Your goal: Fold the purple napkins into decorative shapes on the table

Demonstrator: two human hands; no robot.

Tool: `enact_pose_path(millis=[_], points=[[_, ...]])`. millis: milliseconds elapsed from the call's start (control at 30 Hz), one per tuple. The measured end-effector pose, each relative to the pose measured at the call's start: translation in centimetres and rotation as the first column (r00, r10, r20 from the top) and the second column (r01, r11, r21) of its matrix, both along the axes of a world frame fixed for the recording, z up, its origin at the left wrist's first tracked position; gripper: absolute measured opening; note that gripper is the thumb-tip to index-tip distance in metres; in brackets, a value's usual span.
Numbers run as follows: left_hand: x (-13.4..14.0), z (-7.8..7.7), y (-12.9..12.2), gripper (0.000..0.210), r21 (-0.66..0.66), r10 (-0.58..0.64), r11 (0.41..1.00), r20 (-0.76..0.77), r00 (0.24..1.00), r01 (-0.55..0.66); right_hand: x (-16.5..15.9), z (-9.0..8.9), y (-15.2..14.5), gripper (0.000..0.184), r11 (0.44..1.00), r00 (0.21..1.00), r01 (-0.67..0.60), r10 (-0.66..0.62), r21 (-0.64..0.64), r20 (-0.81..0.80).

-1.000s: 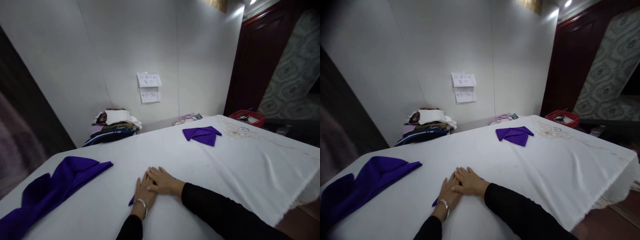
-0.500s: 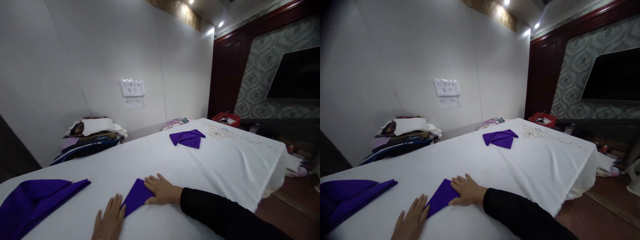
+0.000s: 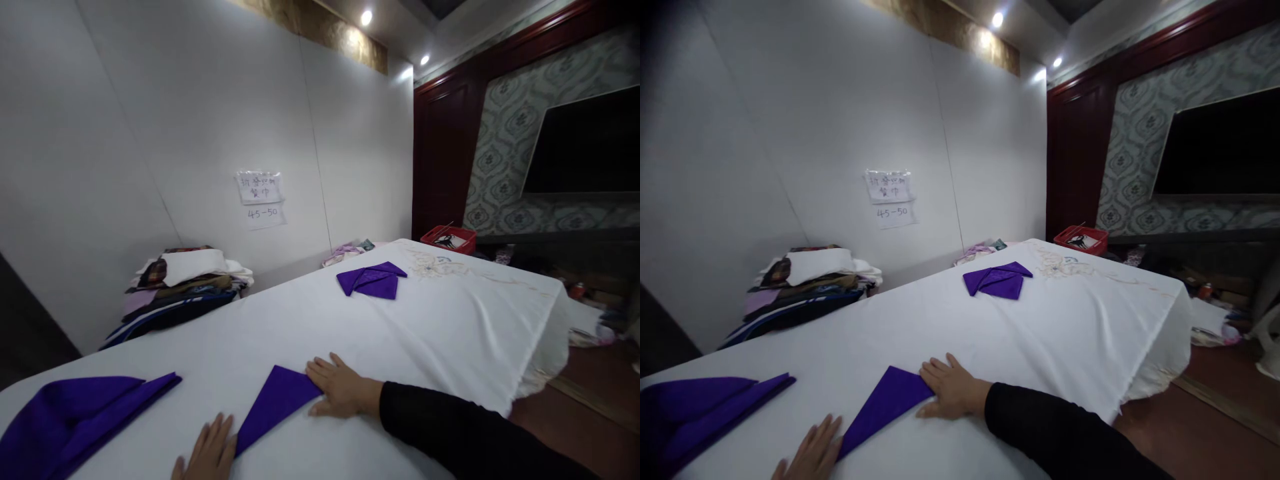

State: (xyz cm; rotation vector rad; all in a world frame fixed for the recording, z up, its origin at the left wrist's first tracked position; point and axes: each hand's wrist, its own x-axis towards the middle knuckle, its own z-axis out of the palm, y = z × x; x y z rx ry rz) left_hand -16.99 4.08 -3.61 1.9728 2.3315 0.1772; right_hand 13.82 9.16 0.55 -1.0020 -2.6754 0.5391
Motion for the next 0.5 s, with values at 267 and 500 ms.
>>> enact_pose_path(millis=[267, 500], points=[[5.3, 3.3, 3.7, 0.051, -0.007, -0.048, 0.999, 0.095, 0.994, 0.049, -0.2, -0.1, -0.1, 0.081, 1.000, 0.999, -0.005, 0.005, 0.004, -0.038], [6.8, 4.1, 7.2, 0.044, -0.018, -0.006, 1.000, 0.348, 0.937, 0.013, -0.2, -0.2, 0.0, 0.081, 1.000, 0.999, -0.003, 0.002, -0.005, -0.051]])
